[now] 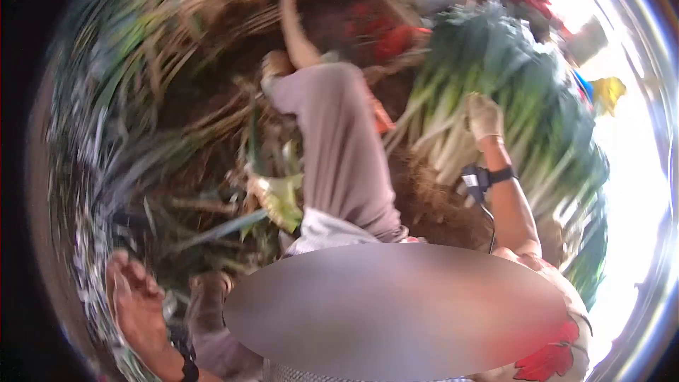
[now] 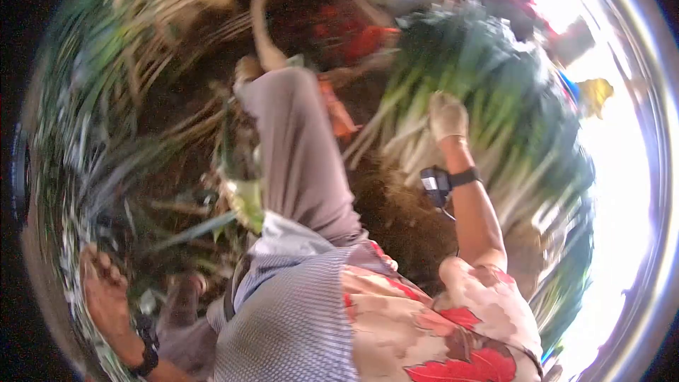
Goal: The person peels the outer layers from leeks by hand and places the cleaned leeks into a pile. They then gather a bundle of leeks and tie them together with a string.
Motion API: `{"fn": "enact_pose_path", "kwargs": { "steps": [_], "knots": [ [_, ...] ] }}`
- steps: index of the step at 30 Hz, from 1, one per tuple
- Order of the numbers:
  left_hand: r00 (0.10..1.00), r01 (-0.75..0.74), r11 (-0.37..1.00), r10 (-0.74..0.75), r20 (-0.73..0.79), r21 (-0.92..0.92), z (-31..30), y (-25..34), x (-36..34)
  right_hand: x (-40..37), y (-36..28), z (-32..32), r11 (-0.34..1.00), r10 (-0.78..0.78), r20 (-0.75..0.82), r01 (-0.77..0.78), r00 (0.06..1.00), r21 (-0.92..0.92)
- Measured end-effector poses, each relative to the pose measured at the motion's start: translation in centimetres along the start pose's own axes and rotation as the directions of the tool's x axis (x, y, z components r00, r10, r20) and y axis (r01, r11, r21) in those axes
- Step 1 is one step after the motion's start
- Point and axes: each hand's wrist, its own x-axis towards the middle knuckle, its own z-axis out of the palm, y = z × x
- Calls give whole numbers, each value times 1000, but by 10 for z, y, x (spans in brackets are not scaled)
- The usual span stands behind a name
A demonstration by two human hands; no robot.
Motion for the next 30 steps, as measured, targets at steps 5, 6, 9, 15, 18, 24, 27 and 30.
{"fn": "enact_pose_path", "kwargs": {
  "steps": [5, 6, 9, 15, 18, 24, 27, 30],
  "knots": [
    [987, -1, 908, 68, 146, -420, -7, 51, -41, -29, -162, -20, 701, -606, 370, 253, 704, 667],
    [985, -13, 879, 94, 146, -477, -15, 64, -53, -44, -199, -15, 674, -688, 426, 300, 588, 675],
    [983, -116, 798, 179, 50, -592, -44, 88, -91, -99, -281, 17, 521, -840, 487, 612, 241, 595],
    [891, -375, 726, 109, -442, -576, -70, 85, -147, -208, -393, 177, 250, -640, 752, 882, -159, 400],
    [744, -304, 860, -53, -666, -409, -84, 0, -145, -264, -390, 270, 308, -570, 800, 855, -185, 417],
    [778, -212, 524, -421, -467, -825, -90, -105, -64, -334, -371, 361, 473, -259, 966, 872, 1, 126],
    [716, -212, 499, -506, -481, -840, -97, -119, -29, -345, -362, 370, 521, -304, 947, 850, 100, 77],
    [735, -165, 539, -491, -467, -826, -101, -126, -5, -348, -364, 382, 579, -232, 962, 815, 142, 20]
  ]
}}
